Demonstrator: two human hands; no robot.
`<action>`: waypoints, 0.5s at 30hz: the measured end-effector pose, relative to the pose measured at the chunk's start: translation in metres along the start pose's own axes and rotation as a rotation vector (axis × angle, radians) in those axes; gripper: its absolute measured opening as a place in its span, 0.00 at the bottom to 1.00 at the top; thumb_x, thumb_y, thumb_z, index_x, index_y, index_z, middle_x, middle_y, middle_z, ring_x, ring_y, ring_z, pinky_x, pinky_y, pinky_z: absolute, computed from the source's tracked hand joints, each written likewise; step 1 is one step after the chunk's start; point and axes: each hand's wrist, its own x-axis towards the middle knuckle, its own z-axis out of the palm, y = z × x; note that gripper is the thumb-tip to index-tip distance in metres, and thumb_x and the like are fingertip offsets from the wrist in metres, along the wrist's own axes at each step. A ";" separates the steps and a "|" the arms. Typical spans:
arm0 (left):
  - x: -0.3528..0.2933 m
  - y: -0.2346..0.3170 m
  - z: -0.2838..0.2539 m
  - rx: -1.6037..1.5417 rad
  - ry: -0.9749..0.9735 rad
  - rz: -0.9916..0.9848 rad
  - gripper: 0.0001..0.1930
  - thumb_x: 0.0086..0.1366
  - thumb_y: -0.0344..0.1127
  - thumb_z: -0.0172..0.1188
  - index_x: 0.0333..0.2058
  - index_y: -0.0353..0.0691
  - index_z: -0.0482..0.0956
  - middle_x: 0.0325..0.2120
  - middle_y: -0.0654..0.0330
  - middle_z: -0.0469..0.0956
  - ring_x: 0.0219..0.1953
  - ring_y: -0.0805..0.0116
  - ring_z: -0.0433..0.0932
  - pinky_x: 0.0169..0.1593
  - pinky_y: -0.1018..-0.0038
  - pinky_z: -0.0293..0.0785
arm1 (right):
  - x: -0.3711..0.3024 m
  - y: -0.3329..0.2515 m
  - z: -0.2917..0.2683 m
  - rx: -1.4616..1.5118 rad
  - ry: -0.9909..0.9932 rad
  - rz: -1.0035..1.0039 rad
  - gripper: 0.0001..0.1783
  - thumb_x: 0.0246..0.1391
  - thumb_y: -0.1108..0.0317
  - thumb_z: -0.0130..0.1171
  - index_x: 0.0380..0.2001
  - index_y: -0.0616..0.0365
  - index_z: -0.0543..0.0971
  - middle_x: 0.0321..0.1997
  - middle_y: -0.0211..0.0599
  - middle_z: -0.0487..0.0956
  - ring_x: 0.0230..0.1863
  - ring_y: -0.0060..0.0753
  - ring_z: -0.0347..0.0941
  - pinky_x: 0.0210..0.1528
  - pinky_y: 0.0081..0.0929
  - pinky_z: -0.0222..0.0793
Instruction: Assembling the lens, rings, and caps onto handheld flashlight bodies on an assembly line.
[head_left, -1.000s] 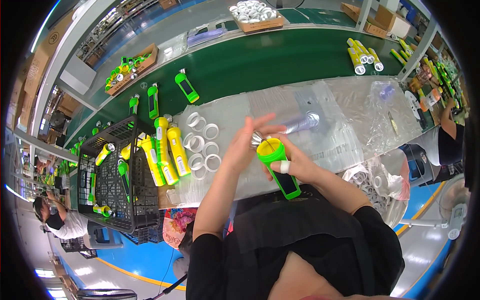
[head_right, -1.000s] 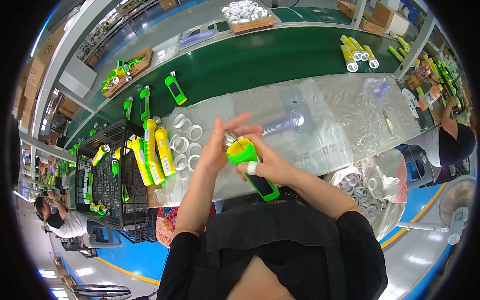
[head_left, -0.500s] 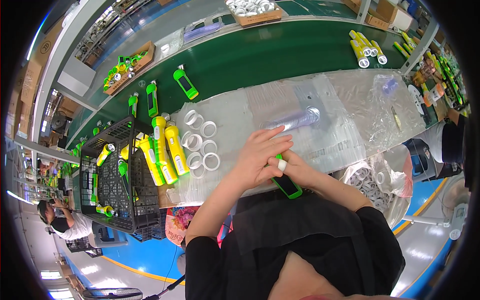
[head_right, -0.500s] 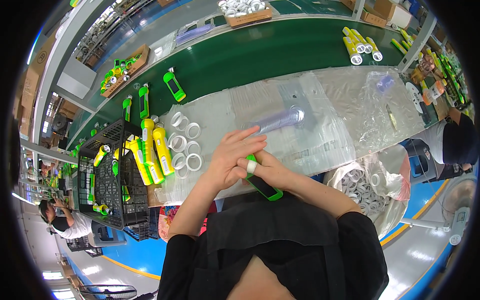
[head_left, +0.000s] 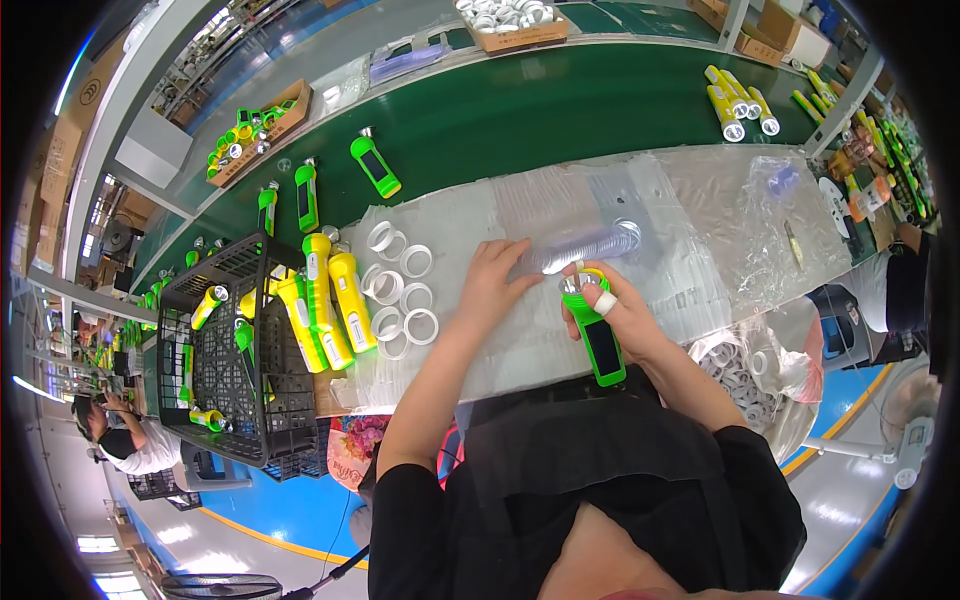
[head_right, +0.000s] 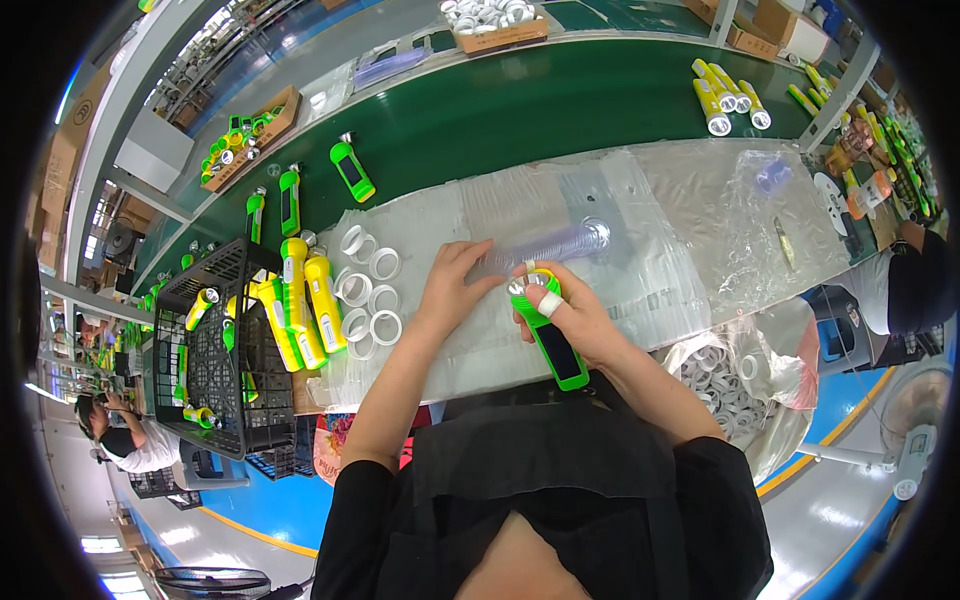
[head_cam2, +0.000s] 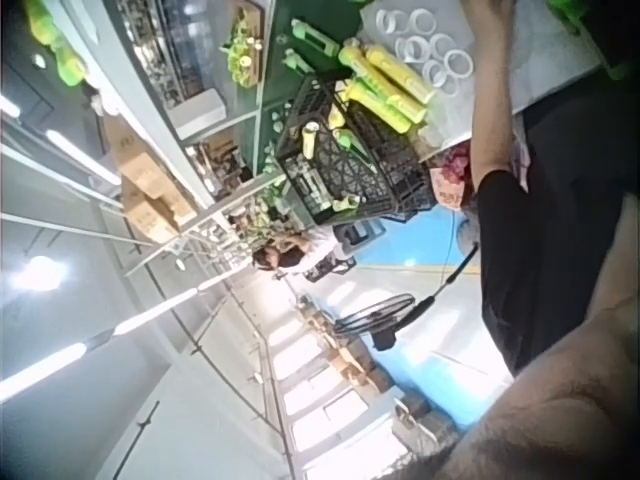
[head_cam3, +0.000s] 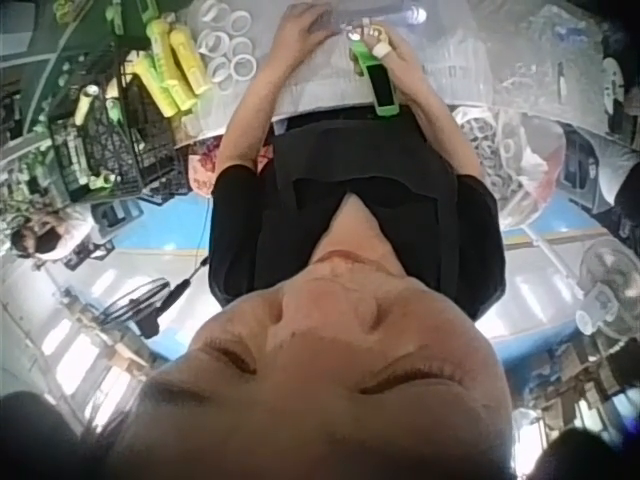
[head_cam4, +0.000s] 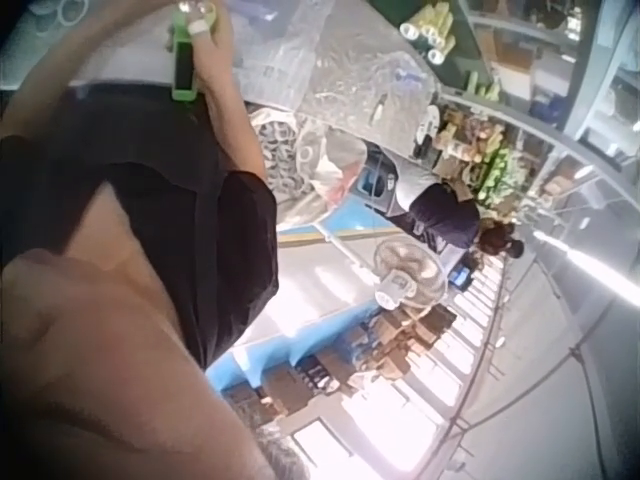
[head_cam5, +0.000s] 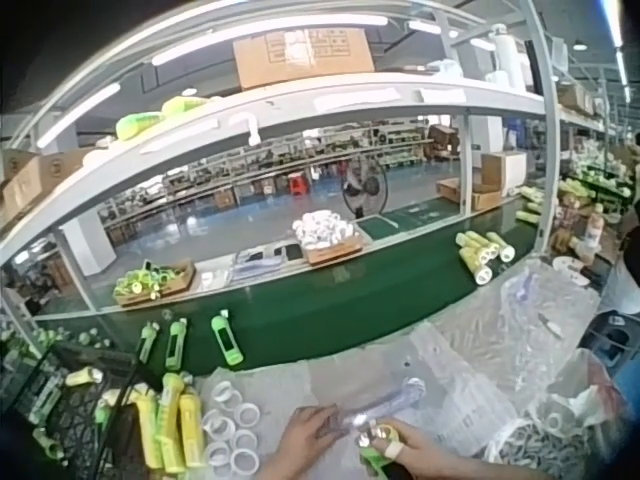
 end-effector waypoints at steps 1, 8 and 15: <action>0.001 0.006 0.000 0.017 0.061 0.064 0.30 0.47 0.37 0.72 0.51 0.37 0.76 0.46 0.51 0.75 0.50 0.52 0.72 0.53 0.64 0.70 | 0.000 -0.001 0.000 -0.018 -0.001 -0.002 0.24 0.63 0.51 0.53 0.54 0.56 0.68 0.31 0.40 0.75 0.28 0.30 0.73 0.33 0.26 0.68; 0.000 -0.006 0.000 -0.012 0.097 0.115 0.29 0.47 0.37 0.73 0.49 0.38 0.78 0.43 0.52 0.76 0.47 0.54 0.73 0.49 0.65 0.72 | 0.000 -0.003 0.001 -0.025 -0.018 -0.001 0.24 0.63 0.51 0.53 0.53 0.57 0.68 0.30 0.39 0.75 0.28 0.29 0.72 0.32 0.26 0.68; -0.011 0.070 -0.033 -0.278 0.083 0.161 0.25 0.58 0.33 0.63 0.56 0.42 0.75 0.46 0.55 0.72 0.46 0.62 0.71 0.44 0.71 0.68 | 0.003 -0.005 0.002 -0.057 -0.050 -0.032 0.21 0.62 0.59 0.55 0.53 0.59 0.68 0.33 0.38 0.75 0.29 0.26 0.73 0.33 0.26 0.71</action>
